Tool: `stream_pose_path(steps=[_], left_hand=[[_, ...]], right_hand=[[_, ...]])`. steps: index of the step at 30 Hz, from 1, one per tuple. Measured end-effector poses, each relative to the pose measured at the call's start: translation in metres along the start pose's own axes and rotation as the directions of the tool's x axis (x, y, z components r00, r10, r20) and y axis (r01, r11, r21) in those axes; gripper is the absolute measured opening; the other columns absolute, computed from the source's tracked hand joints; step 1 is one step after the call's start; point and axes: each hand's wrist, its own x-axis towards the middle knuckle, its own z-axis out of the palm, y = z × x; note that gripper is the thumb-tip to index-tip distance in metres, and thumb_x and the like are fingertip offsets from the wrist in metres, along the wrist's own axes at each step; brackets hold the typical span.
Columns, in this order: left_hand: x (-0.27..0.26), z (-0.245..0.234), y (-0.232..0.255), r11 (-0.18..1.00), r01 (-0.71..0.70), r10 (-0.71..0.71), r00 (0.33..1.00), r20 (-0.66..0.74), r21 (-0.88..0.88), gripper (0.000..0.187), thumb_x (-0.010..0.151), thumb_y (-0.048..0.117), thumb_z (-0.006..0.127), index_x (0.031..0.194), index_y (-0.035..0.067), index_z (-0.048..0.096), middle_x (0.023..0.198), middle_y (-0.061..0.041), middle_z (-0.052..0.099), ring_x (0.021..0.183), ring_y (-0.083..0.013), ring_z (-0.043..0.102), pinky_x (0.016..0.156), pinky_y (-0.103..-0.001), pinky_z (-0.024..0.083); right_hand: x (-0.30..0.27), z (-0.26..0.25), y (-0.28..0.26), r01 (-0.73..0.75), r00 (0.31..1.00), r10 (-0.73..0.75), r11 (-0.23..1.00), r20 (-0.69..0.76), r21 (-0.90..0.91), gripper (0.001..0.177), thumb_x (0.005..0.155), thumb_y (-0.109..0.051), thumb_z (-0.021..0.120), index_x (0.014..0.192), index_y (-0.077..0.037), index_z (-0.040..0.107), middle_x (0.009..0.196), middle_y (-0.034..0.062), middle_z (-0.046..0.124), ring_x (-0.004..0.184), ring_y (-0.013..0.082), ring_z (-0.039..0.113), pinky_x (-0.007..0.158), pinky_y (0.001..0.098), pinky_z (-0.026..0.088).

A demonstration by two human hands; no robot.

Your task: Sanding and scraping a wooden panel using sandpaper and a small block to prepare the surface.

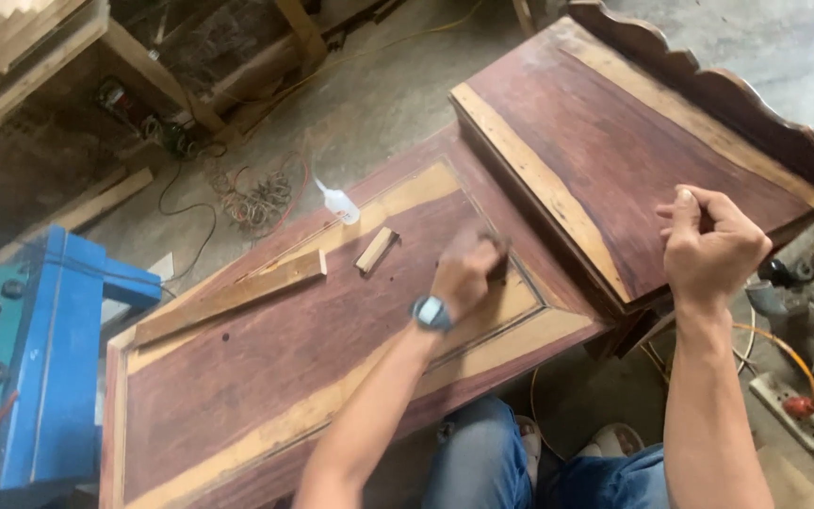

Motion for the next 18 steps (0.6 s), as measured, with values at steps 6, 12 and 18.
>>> stream_pose_path(steps=[6,12,18], left_hand=[[-0.006,-0.017,0.008,0.991,0.007,0.002,0.998,0.064,-0.136,0.030,0.088,-0.024,0.048,0.095,-0.009,0.073,0.137,-0.030,0.059,0.114,-0.0417,0.065,0.085,-0.034,0.065],[-0.005,0.017,-0.029,0.995,0.096,-0.098,0.958,0.271,0.021,0.035,0.084,-0.017,0.051,0.107,-0.003,0.074,0.119,-0.008,0.073,0.154,-0.0362,0.023,0.116,-0.050,0.048],[-0.045,0.011,-0.001,0.998,0.063,-0.060,0.987,0.147,-0.012,0.037,0.090,-0.006,0.047,0.112,0.005,0.075,0.109,-0.008,0.072,0.089,-0.0325,0.062,0.070,-0.046,0.058]], right_hand=[[-0.001,-0.012,-0.018,-0.154,0.985,0.152,0.988,0.087,0.018,0.014,0.111,0.001,0.065,0.107,0.005,0.078,0.089,0.0127,0.076,0.061,0.0192,0.070,0.052,0.0254,0.051],[-0.010,0.004,0.006,0.002,0.998,0.007,0.992,0.068,-0.129,0.014,0.109,-0.005,0.068,0.105,-0.001,0.081,0.088,0.0057,0.077,0.078,0.0166,0.074,0.072,0.0291,0.055],[-0.010,0.004,-0.002,-0.048,0.997,0.052,0.996,0.052,-0.079,0.012,0.109,-0.004,0.068,0.107,0.000,0.079,0.086,0.0082,0.076,0.075,0.0168,0.074,0.070,0.0289,0.056]])
